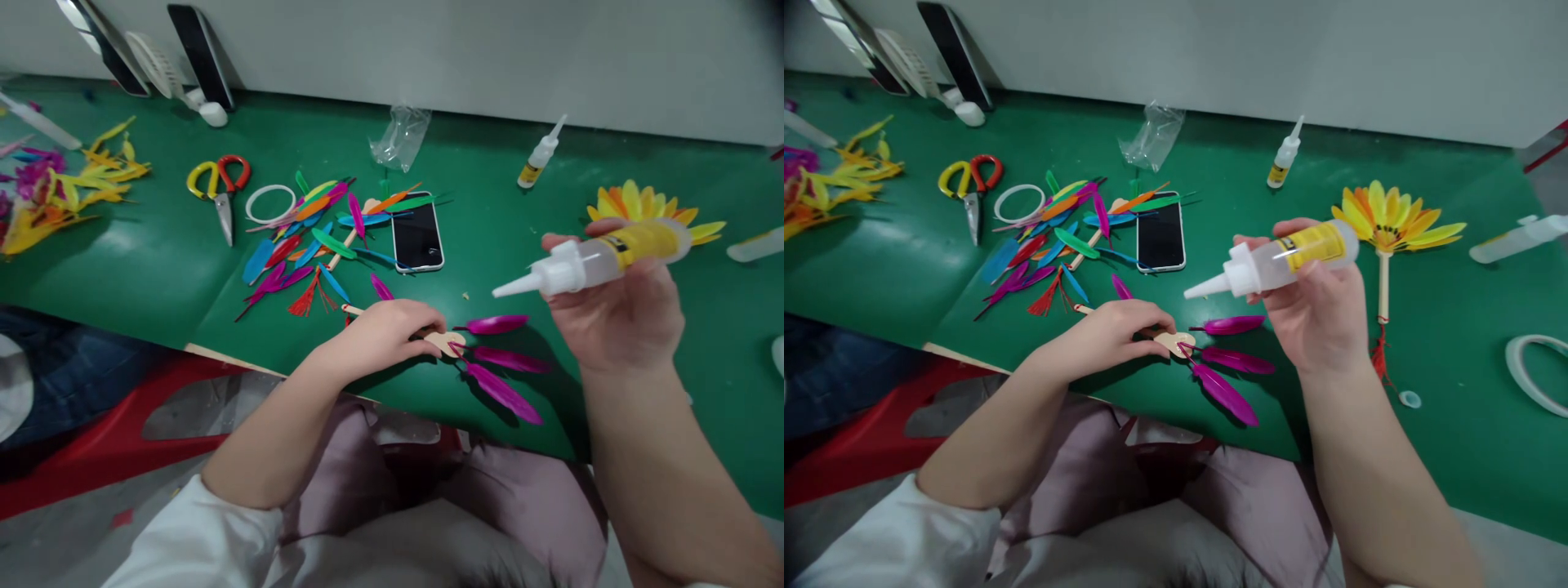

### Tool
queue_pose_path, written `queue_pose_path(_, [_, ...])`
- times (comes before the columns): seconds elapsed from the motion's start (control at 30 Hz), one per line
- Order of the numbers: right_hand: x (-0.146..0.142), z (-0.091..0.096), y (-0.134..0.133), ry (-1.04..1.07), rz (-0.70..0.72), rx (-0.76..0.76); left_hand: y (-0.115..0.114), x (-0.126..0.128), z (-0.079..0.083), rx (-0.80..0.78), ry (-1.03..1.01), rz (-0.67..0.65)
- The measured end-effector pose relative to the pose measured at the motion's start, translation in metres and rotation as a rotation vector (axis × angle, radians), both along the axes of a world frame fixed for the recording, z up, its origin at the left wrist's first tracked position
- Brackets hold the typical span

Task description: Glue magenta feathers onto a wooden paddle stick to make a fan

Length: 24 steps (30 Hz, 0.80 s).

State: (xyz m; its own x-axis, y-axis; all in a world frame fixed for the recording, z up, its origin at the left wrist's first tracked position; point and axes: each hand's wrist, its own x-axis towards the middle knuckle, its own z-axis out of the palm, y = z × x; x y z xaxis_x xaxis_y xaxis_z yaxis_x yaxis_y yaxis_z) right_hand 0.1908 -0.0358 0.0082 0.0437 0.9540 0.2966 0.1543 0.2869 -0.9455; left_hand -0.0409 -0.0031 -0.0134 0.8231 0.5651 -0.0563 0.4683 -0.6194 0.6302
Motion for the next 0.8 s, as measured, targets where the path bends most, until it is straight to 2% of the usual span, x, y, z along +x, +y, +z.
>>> queue_pose_path(0.1, [0.006, 0.004, -0.001, -0.02, -0.025, 0.049, 0.0, 0.0, -0.001, 0.003, 0.001, 0.009])
queue_pose_path(0.2, [0.014, 0.005, 0.0, -0.025, -0.093, 0.03, 0.0, 0.0, -0.002, 0.005, 0.002, 0.015])
queue_pose_path(0.37, [0.038, -0.005, 0.015, 0.153, -0.171, -0.031, 0.001, 0.001, -0.004, 0.006, -0.021, 0.01])
queue_pose_path(0.43, [0.049, -0.008, 0.02, 0.215, -0.195, -0.012, 0.002, 0.001, -0.005, 0.012, -0.024, 0.009])
queue_pose_path(0.57, [0.069, -0.004, 0.017, 0.291, -0.249, 0.041, 0.002, -0.001, -0.006, 0.025, -0.033, 0.029])
queue_pose_path(0.7, [0.084, 0.002, 0.01, 0.392, -0.298, 0.018, 0.003, -0.002, -0.007, 0.028, -0.046, 0.057])
queue_pose_path(0.8, [0.088, -0.005, 0.018, 0.477, -0.332, 0.059, 0.003, -0.002, -0.009, 0.038, -0.056, 0.079])
